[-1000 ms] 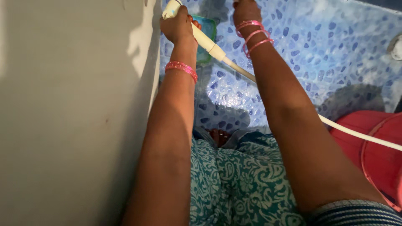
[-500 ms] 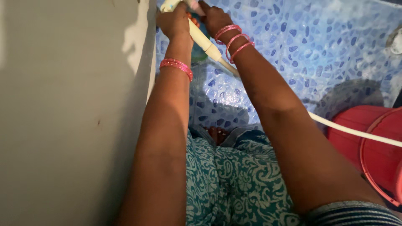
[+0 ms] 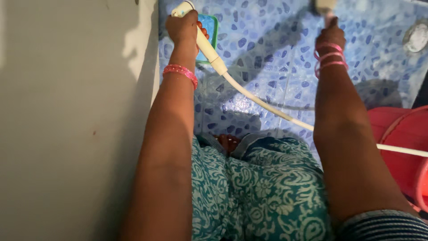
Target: The person is sitting on the floor and scrubbing a bidet sprayer head and its hose with a handheld brush while running water over them.
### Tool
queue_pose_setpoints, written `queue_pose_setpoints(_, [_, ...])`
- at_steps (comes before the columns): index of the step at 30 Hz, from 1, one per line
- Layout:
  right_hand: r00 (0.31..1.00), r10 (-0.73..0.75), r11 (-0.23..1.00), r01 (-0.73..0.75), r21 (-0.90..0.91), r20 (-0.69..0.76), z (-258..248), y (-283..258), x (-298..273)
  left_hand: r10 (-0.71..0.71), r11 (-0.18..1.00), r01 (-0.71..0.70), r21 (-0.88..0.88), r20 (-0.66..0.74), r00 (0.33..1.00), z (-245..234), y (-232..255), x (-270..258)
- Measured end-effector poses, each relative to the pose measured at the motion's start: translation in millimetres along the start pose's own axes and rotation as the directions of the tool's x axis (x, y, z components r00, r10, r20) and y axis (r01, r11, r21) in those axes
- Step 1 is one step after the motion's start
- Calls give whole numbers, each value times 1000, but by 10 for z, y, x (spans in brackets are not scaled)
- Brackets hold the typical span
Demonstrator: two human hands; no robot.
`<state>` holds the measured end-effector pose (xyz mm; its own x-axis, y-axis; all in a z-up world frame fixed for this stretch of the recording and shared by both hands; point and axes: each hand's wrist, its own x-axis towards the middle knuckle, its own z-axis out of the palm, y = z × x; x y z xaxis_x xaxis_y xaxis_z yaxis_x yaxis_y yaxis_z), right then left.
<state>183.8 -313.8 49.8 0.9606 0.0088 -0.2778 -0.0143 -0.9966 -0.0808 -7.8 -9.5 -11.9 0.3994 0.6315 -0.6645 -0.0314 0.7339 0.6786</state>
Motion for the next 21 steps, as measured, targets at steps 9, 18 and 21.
queue_pose_setpoints(9, [882, -470, 833, 444, 330, 0, 1206, -189, -320, -13, 994, -15, 113, 241, 971, -54, 33, -52])
queue_pose_setpoints(18, [756, -652, 718, 594, 363, 52, 1280, -695, -270, -58, 974, -17, 227, 321, 945, 36, -71, -99])
queue_pose_setpoints(21, [837, -539, 780, 540, 315, -100, 773, -348, -132, 14, 983, -77, 166, 351, 936, -14, -65, -128])
